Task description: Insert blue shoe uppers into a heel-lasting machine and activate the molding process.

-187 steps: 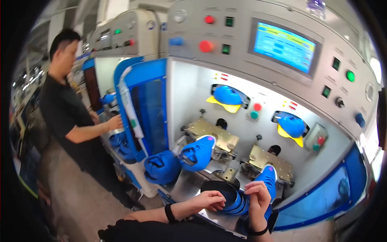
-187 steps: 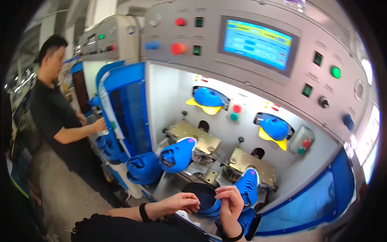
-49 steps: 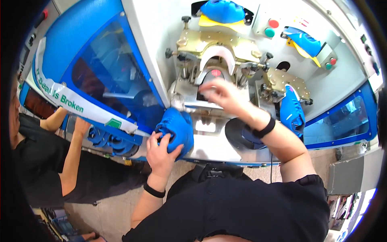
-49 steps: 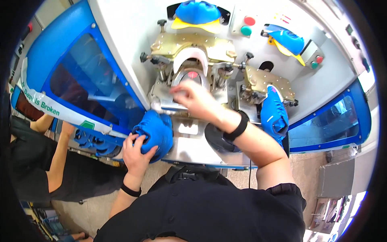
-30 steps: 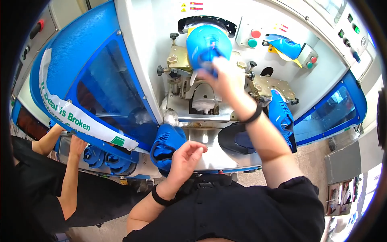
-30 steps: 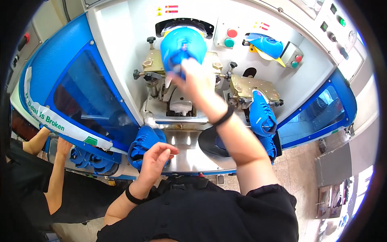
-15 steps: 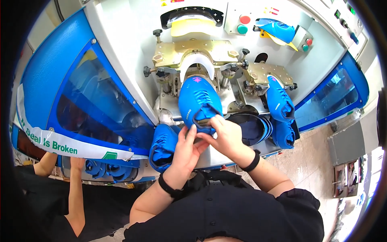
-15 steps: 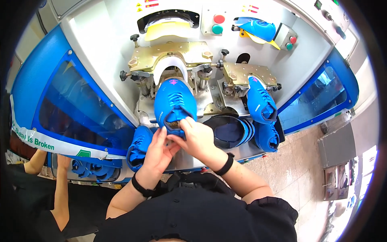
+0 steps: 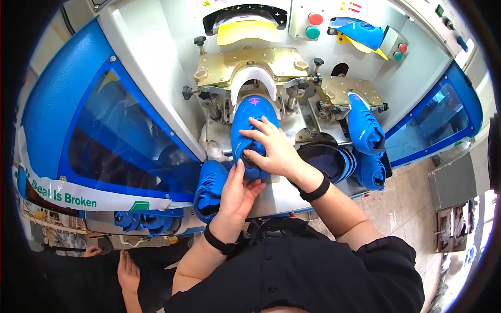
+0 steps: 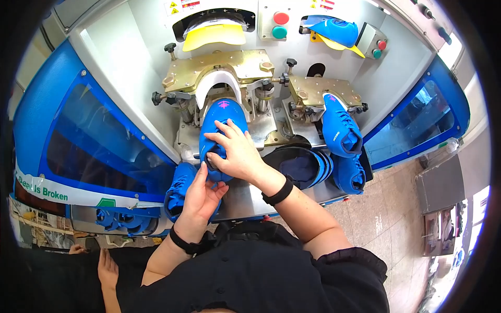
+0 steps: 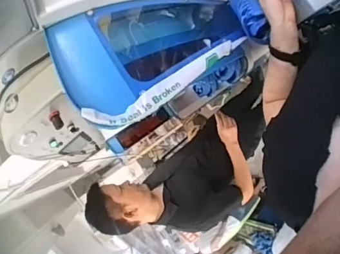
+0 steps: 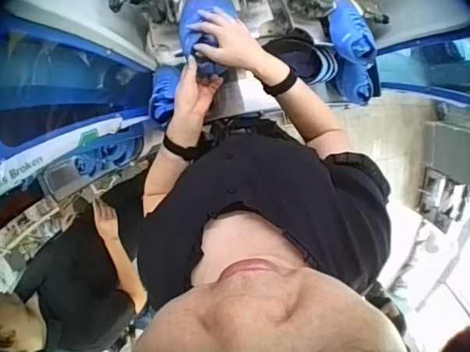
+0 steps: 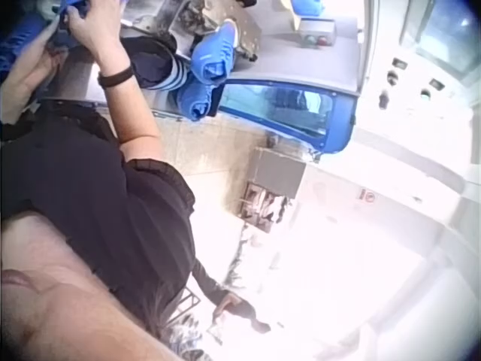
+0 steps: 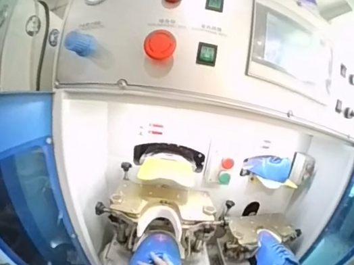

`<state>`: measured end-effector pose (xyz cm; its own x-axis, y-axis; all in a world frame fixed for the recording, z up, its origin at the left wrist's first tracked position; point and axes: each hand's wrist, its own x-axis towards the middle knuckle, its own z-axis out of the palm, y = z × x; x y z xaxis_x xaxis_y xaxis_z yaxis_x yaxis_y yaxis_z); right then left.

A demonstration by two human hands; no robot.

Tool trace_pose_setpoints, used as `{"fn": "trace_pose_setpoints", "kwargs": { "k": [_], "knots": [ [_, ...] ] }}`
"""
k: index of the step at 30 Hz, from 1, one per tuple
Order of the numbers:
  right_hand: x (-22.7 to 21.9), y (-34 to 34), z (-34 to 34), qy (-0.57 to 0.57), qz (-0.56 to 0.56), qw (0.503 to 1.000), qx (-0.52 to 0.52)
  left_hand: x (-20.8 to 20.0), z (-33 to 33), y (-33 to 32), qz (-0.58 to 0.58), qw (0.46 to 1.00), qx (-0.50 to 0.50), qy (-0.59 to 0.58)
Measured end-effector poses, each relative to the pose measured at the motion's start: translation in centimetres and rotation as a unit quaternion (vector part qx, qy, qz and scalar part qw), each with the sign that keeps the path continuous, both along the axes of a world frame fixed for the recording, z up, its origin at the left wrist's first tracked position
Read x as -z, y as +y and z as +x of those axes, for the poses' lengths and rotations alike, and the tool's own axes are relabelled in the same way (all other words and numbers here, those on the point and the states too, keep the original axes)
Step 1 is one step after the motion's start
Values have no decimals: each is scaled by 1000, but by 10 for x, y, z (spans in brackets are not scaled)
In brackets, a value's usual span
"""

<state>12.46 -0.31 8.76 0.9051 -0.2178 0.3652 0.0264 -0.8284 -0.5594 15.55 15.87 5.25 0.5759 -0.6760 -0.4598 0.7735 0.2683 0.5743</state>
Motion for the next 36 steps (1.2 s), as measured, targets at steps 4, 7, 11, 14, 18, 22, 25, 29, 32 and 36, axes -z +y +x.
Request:
{"fn": "trace_pose_setpoints", "kwargs": {
  "k": [4, 7, 11, 14, 18, 22, 25, 29, 32, 36],
  "knots": [
    [3, -3, 2, 6, -22, 1000, 10, 4, -2, -6, 6, 1000, -21, 20],
    [1, -3, 4, 30, -27, 999, 12, 4, -3, -8, 8, 999, -27, 23],
    [0, -4, 5, 31, -27, 999, 12, 2, -3, -9, -3, 1000, -19, 16],
    [1, -5, 5, 33, -28, 999, 11, 2, -3, -10, 10, 999, -27, 13],
    [1, -5, 8, 41, -25, 999, 8, 3, -1, -10, 14, 1000, -26, 11],
    [0, -2, 8, 45, -35, 998, 21, 6, 2, -9, 21, 999, -17, 23],
    [-1, -1, 8, 42, -32, 998, 21, 6, 3, -9, 18, 999, -17, 24],
    [-2, -6, 14, 43, -44, 998, 6, 5, 3, -10, 18, 999, -24, 22],
    [-3, -11, 21, 65, -101, 992, 26, 4, 1, -11, 26, 999, -22, 15],
    [-5, -13, 29, 142, -111, 984, 13, 5, 1, -12, 56, 997, -44, 9]
  ]
}}
